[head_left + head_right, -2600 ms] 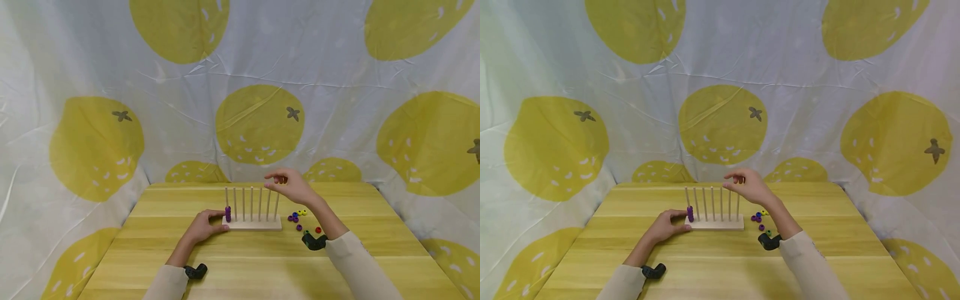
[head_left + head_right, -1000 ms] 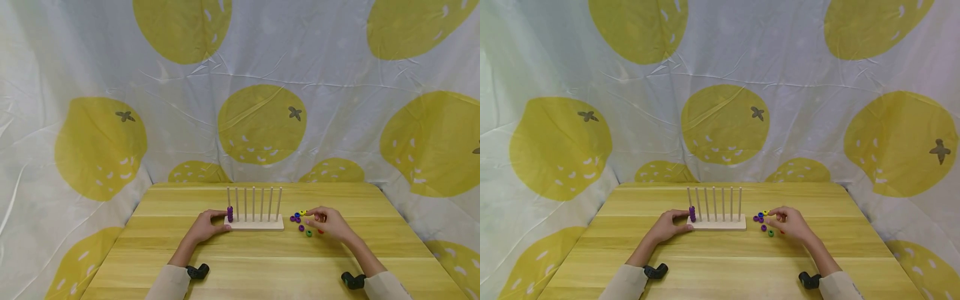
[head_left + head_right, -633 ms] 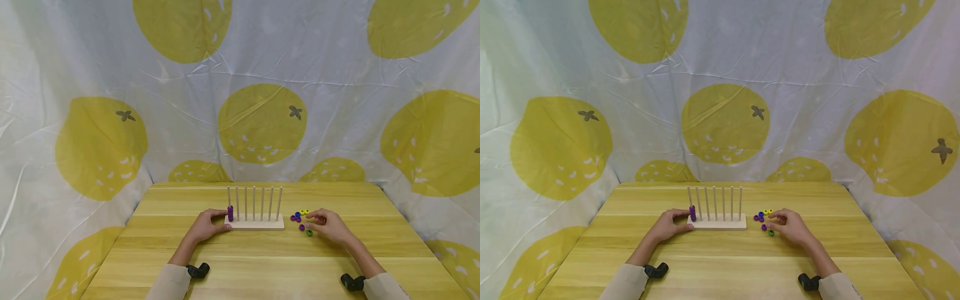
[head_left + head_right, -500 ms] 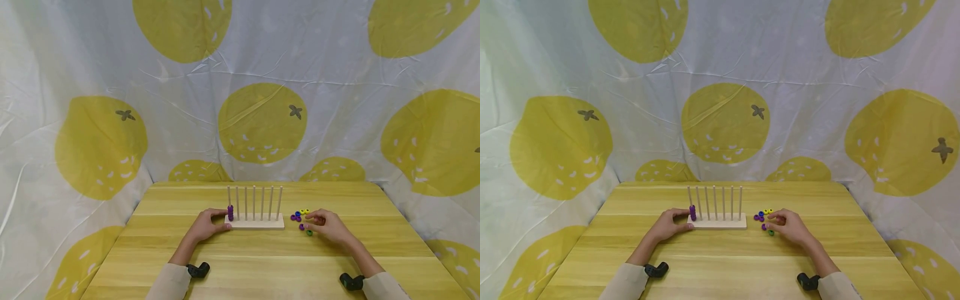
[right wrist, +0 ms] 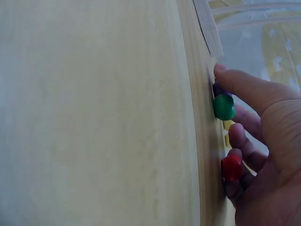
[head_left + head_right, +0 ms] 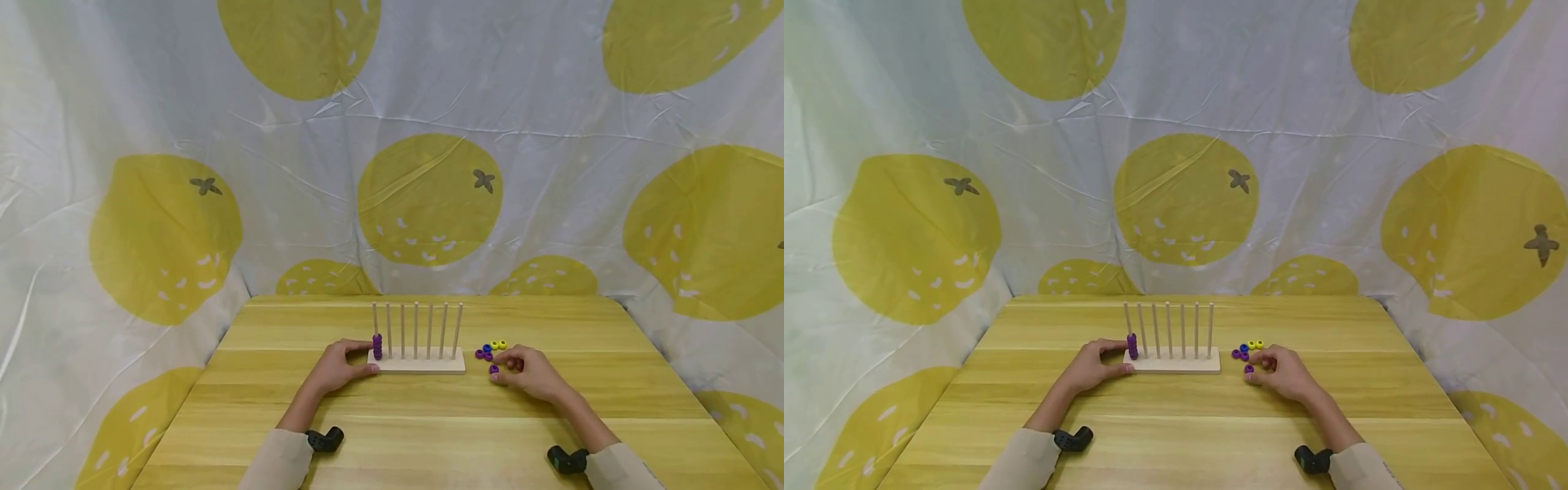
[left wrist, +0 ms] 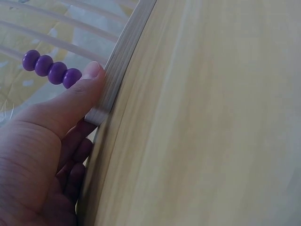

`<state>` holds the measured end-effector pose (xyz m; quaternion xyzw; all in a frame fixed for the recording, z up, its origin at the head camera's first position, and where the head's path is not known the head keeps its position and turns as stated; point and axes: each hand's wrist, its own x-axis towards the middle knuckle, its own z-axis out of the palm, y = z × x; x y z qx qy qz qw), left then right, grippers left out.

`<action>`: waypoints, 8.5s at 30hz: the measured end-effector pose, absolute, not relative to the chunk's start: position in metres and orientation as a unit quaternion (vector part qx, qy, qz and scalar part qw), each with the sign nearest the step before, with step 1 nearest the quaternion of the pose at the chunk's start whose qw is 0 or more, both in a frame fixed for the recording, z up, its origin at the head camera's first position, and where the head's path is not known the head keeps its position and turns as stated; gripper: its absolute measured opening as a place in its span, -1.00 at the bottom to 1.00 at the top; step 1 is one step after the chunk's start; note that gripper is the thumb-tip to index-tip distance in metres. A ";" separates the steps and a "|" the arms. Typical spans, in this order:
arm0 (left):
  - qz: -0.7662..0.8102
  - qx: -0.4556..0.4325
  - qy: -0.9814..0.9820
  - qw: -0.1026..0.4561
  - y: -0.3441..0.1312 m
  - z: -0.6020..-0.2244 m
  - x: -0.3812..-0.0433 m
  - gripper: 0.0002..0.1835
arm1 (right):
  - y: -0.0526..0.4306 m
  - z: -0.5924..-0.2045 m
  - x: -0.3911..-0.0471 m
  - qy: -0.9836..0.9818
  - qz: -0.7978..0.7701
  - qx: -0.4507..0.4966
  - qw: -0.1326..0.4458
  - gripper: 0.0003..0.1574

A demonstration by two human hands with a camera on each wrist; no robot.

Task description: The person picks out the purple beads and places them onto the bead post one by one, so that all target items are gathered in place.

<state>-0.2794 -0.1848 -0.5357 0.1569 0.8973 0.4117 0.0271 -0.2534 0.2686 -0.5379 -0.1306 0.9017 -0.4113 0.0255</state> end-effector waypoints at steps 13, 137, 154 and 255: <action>0.419 0.156 0.894 0.023 -0.186 -0.538 -0.280 -0.37 | 0.268 -0.537 -0.256 0.907 -0.398 -0.138 0.006 -0.77; 0.429 0.154 0.890 0.034 -0.182 -0.531 -0.287 -0.41 | 0.057 -0.369 -0.315 0.877 -0.347 -0.331 -0.003 -0.74; 0.426 0.149 0.892 0.038 -0.179 -0.531 -0.288 -0.39 | 0.089 -0.369 -0.307 0.873 -0.380 -0.305 -0.015 -0.67; 0.417 0.142 0.897 0.044 -0.184 -0.530 -0.283 -0.33 | 0.264 -0.529 -0.280 0.904 -0.401 -0.147 0.021 -0.70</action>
